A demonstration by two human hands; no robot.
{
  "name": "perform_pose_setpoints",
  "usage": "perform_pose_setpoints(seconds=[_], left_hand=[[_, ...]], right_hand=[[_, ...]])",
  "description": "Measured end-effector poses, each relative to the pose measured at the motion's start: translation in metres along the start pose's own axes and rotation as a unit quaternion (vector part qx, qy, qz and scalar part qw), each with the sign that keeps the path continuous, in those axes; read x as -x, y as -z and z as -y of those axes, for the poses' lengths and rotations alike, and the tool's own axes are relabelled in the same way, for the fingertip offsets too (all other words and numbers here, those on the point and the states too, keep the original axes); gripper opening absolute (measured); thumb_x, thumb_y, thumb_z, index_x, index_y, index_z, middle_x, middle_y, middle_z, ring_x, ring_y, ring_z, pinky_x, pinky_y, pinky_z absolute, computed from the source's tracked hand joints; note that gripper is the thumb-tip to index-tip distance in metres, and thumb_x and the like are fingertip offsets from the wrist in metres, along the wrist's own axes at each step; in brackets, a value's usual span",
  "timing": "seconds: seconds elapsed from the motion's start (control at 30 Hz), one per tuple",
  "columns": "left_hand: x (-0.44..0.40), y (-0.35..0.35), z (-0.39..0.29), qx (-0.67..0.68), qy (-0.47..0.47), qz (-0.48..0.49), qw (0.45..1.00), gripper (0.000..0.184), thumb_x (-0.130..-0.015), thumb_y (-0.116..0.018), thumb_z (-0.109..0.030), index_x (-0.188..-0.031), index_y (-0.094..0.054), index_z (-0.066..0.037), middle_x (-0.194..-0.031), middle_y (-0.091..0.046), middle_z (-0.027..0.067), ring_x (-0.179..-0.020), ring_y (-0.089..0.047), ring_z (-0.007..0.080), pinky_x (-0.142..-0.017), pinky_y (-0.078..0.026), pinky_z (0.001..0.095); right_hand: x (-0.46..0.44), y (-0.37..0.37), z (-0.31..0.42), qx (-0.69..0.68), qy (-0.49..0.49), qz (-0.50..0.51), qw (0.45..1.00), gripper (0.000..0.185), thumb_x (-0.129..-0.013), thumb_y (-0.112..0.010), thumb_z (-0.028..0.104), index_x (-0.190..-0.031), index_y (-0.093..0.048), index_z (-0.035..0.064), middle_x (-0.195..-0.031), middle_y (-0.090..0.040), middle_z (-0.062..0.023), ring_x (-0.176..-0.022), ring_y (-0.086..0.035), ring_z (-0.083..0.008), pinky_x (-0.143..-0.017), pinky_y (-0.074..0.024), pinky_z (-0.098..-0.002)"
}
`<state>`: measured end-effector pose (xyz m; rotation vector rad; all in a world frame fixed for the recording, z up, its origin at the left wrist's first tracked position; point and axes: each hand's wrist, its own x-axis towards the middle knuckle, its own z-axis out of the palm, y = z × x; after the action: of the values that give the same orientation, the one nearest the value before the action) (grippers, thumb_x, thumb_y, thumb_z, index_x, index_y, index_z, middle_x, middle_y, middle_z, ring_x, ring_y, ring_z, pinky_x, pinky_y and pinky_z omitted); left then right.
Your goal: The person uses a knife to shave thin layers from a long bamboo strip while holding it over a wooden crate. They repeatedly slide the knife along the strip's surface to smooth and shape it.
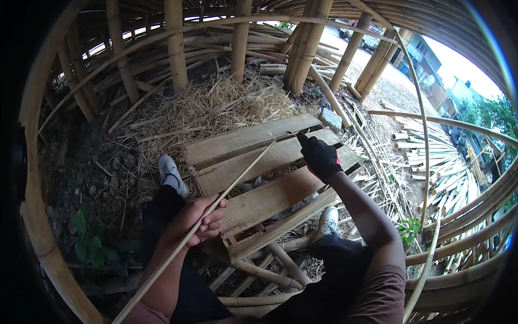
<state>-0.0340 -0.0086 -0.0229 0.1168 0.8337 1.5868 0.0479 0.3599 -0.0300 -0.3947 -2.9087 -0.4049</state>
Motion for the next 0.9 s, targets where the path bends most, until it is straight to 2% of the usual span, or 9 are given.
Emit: perform_pose_setpoints(seconds=[0.13,0.27,0.33,0.47,0.53,0.67,0.73,0.77,0.9], left_hand=[[0.001,0.001,-0.004,0.002,0.000,-0.008,1.000,0.024,-0.105,-0.034,-0.028,-0.094,-0.046,-0.009,-0.051,-0.035,-0.0081,-0.037,-0.031,0.0015,-0.034,-0.027,0.0158],[0.002,0.003,-0.006,0.001,-0.004,-0.009,1.000,0.024,-0.105,-0.034,-0.027,-0.094,-0.046,-0.009,-0.051,-0.036,-0.0083,-0.036,-0.031,0.0015,-0.034,-0.027,0.0158],[0.002,0.004,-0.007,0.005,-0.010,-0.017,1.000,0.025,-0.105,-0.034,-0.027,-0.093,-0.047,-0.009,-0.051,-0.036,-0.0085,-0.036,-0.031,0.0014,-0.034,-0.027,0.0157],[0.003,0.005,-0.009,0.008,-0.008,-0.014,1.000,0.025,-0.105,-0.034,-0.027,-0.093,-0.047,-0.009,-0.051,-0.036,-0.0087,-0.036,-0.031,0.0012,-0.033,-0.027,0.0155],[0.003,0.004,-0.009,0.001,-0.011,-0.016,1.000,0.025,-0.105,-0.034,-0.028,-0.093,-0.047,-0.009,-0.051,-0.036,-0.0088,-0.036,-0.032,0.0010,-0.033,-0.027,0.0154],[0.004,0.003,-0.009,0.001,-0.008,-0.016,1.000,0.025,-0.105,-0.034,-0.028,-0.093,-0.046,-0.010,-0.051,-0.036,-0.0088,-0.035,-0.031,0.0009,-0.033,-0.027,0.0155],[0.003,0.002,-0.009,0.001,-0.003,-0.017,1.000,0.025,-0.105,-0.034,-0.028,-0.093,-0.046,-0.010,-0.051,-0.036,-0.0086,-0.035,-0.031,0.0011,-0.033,-0.027,0.0155],[0.003,0.001,-0.009,0.001,-0.003,-0.016,1.000,0.025,-0.105,-0.034,-0.028,-0.093,-0.046,-0.010,-0.051,-0.036,-0.0086,-0.035,-0.031,0.0011,-0.033,-0.027,0.0155],[-0.001,0.002,-0.006,0.001,0.000,-0.008,1.000,0.025,-0.105,-0.034,-0.027,-0.093,-0.047,-0.009,-0.051,-0.037,-0.0078,-0.035,-0.033,0.0017,-0.033,-0.028,0.0159]], right_hand=[[0.000,0.003,0.002,-0.020,-0.044,0.005,0.999,0.048,-0.093,-0.051,0.024,-0.139,-0.043,0.0147,-0.096,-0.059,-0.0124,-0.087,-0.062,-0.0309,-0.065,-0.0520,-0.0451],[0.003,-0.006,0.001,-0.063,-0.023,-0.030,0.997,0.044,-0.094,-0.050,0.024,-0.137,-0.046,0.0160,-0.097,-0.060,-0.0126,-0.089,-0.062,-0.0315,-0.066,-0.0518,-0.0465],[0.002,-0.007,0.004,-0.116,-0.020,-0.009,0.993,0.038,-0.095,-0.047,0.023,-0.132,-0.051,0.0171,-0.098,-0.061,-0.0134,-0.091,-0.063,-0.0322,-0.069,-0.0519,-0.0466],[-0.001,0.003,0.017,-0.083,0.038,0.067,0.994,0.035,-0.096,-0.045,0.024,-0.128,-0.055,0.0172,-0.098,-0.062,-0.0147,-0.091,-0.064,-0.0327,-0.071,-0.0522,-0.0459],[-0.005,0.018,0.033,-0.112,-0.102,0.165,0.974,0.036,-0.096,-0.045,0.029,-0.128,-0.055,0.0162,-0.100,-0.062,-0.0164,-0.093,-0.064,-0.0346,-0.075,-0.0518,-0.0469],[0.002,0.004,0.027,-0.100,-0.070,0.114,0.986,0.041,-0.094,-0.049,0.041,-0.126,-0.056,0.0149,-0.105,-0.062,-0.0177,-0.095,-0.064,-0.0357,-0.076,-0.0511,-0.0488],[0.008,0.000,0.024,-0.154,-0.132,-0.016,0.979,0.051,-0.090,-0.054,0.051,-0.123,-0.056,0.0133,-0.108,-0.061,-0.0189,-0.097,-0.063,-0.0366,-0.079,-0.0510,-0.0486],[0.008,-0.001,0.023,-0.157,-0.126,-0.062,0.978,0.055,-0.087,-0.056,0.056,-0.117,-0.059,0.0104,-0.110,-0.061,-0.0186,-0.099,-0.063,-0.0366,-0.081,-0.0511,-0.0475],[0.010,-0.001,0.017,-0.104,-0.142,0.014,0.984,0.053,-0.087,-0.057,0.055,-0.111,-0.064,0.0087,-0.111,-0.060,-0.0189,-0.100,-0.062,-0.0373,-0.083,-0.0506,-0.0475]])
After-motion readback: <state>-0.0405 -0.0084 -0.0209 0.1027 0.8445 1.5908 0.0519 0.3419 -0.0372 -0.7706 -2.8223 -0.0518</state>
